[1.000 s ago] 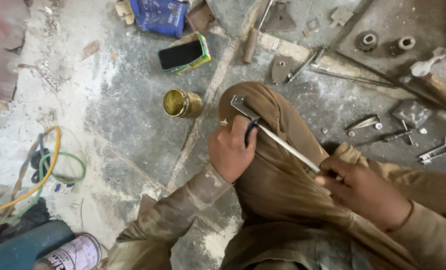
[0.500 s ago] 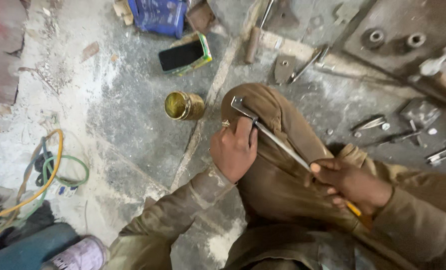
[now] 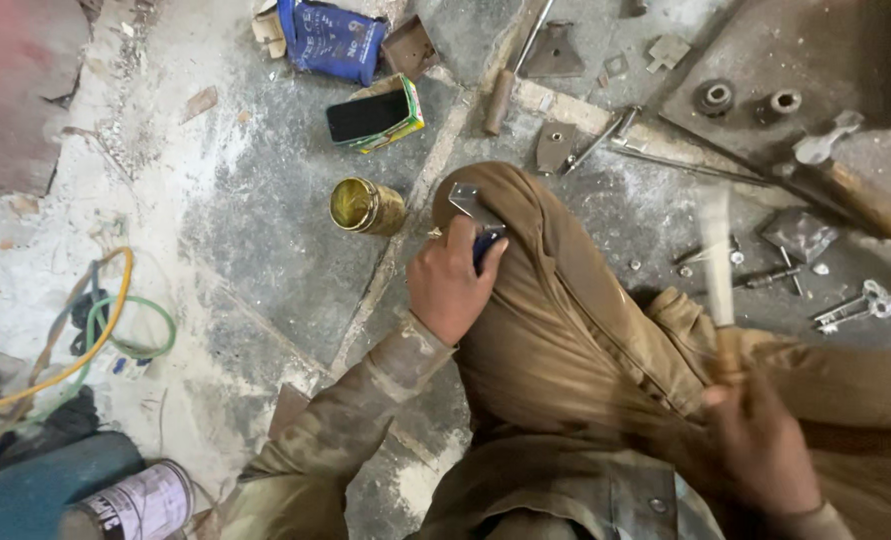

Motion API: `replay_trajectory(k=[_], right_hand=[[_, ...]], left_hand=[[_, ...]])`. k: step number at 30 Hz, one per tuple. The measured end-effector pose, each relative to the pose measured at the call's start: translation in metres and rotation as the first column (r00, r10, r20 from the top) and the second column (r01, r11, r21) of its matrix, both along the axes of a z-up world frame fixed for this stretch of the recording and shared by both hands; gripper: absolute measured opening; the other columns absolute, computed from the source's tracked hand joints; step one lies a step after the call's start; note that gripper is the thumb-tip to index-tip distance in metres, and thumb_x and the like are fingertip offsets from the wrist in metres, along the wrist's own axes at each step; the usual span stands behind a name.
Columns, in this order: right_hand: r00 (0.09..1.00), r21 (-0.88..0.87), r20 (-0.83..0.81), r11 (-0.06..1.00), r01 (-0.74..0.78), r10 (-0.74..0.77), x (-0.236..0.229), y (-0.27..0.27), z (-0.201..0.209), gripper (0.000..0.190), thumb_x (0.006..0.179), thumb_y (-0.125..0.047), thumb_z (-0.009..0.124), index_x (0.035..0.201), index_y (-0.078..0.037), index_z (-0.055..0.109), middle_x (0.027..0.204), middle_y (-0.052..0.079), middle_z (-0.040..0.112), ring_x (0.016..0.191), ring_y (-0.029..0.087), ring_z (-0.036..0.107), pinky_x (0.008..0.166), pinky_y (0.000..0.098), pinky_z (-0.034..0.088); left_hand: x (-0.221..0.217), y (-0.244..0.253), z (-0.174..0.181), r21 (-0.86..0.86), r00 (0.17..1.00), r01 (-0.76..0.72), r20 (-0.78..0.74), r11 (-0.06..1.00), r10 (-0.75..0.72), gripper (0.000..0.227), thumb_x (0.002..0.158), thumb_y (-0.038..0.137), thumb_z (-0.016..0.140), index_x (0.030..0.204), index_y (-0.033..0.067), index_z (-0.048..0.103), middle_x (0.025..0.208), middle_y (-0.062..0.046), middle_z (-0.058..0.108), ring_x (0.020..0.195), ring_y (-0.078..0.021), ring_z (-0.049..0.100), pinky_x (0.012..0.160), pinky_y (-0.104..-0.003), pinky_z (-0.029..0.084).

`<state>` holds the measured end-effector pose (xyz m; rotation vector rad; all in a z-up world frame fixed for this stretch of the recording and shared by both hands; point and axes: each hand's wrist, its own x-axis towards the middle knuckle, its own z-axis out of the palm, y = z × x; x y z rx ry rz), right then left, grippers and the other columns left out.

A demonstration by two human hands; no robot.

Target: The person sits on the floor and uses a screwdriver to disassemble a lock mechanism, then uses a hammer and chisel to shape a metal piece on an anvil. They handle various lock parts and tools scattered on the floor.

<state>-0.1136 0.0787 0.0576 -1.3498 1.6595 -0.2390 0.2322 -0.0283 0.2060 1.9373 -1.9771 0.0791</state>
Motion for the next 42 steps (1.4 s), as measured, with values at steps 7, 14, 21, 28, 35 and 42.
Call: replay_trajectory(k=[7,14,21,28,35,42], right_hand=[[0.984,-0.67,0.098,0.741,-0.046,0.15,0.027,0.037,0.031,0.054,0.077,-0.017,0.078,0.129,-0.009,0.065,0.11,0.019,0.07,0.097,0.035,0.07,0.077,0.0416,0.058],[0.955,-0.617,0.23,0.787,-0.008,0.19,0.034,0.025,0.042,0.048,0.078,-0.017,0.078,0.125,-0.009,0.069,0.098,0.015,0.073,0.082,0.031,0.071,0.07,0.0383,0.056],[0.936,-0.485,0.322,0.874,0.033,0.144,0.042,0.014,0.056,0.046,0.081,-0.017,0.075,0.125,-0.009,0.071,0.097,0.017,0.076,0.077,0.029,0.074,0.067,0.0358,0.057],[0.933,-0.552,0.301,0.834,0.002,0.196,0.04,0.013,0.062,0.048,0.084,-0.019,0.071,0.131,-0.01,0.067,0.097,0.018,0.075,0.08,0.03,0.073,0.078,0.0387,0.056],[0.896,-0.429,-0.198,0.786,-0.444,0.398,0.016,-0.006,0.074,0.08,0.074,-0.033,0.073,0.151,-0.029,0.055,0.097,0.012,0.073,0.052,0.025,0.069,0.047,0.0404,0.058],[0.75,-0.232,-0.417,0.738,-0.633,0.512,0.005,-0.02,0.088,0.072,0.088,-0.031,0.066,0.154,-0.046,0.042,0.097,0.004,0.067,0.059,0.02,0.07,0.059,0.0385,0.062]], left_hand=[[0.0,0.0,-0.001,0.012,0.998,-0.048,-0.039,0.999,0.048,0.039,0.089,0.039,0.081,0.097,0.0094,0.056,0.074,-0.014,0.069,0.066,-0.0368,0.069,0.056,-0.048,0.053],[-0.002,0.001,-0.001,0.022,0.993,-0.108,-0.051,0.994,0.109,0.035,0.088,0.036,0.081,0.097,0.0113,0.059,0.076,-0.016,0.071,0.071,-0.0406,0.069,0.06,-0.053,0.052],[0.002,0.003,-0.004,0.033,0.995,-0.088,-0.051,0.996,0.089,0.03,0.083,0.022,0.078,0.101,0.0096,0.058,0.077,-0.02,0.069,0.073,-0.0425,0.068,0.063,-0.055,0.052],[0.001,0.002,-0.002,0.014,0.995,-0.073,-0.074,0.997,0.074,0.027,0.084,0.021,0.077,0.1,0.0105,0.059,0.077,-0.018,0.069,0.072,-0.0408,0.069,0.063,-0.053,0.053],[0.001,0.0,0.003,0.078,0.994,-0.064,-0.079,0.995,0.071,0.025,0.084,0.02,0.076,0.103,0.0106,0.061,0.073,-0.018,0.067,0.068,-0.0404,0.068,0.06,-0.052,0.052],[0.002,0.0,0.008,0.035,0.991,0.003,-0.137,0.999,0.002,0.021,0.087,0.02,0.074,0.098,0.0103,0.058,0.079,-0.015,0.069,0.072,-0.0398,0.068,0.062,-0.052,0.052]])
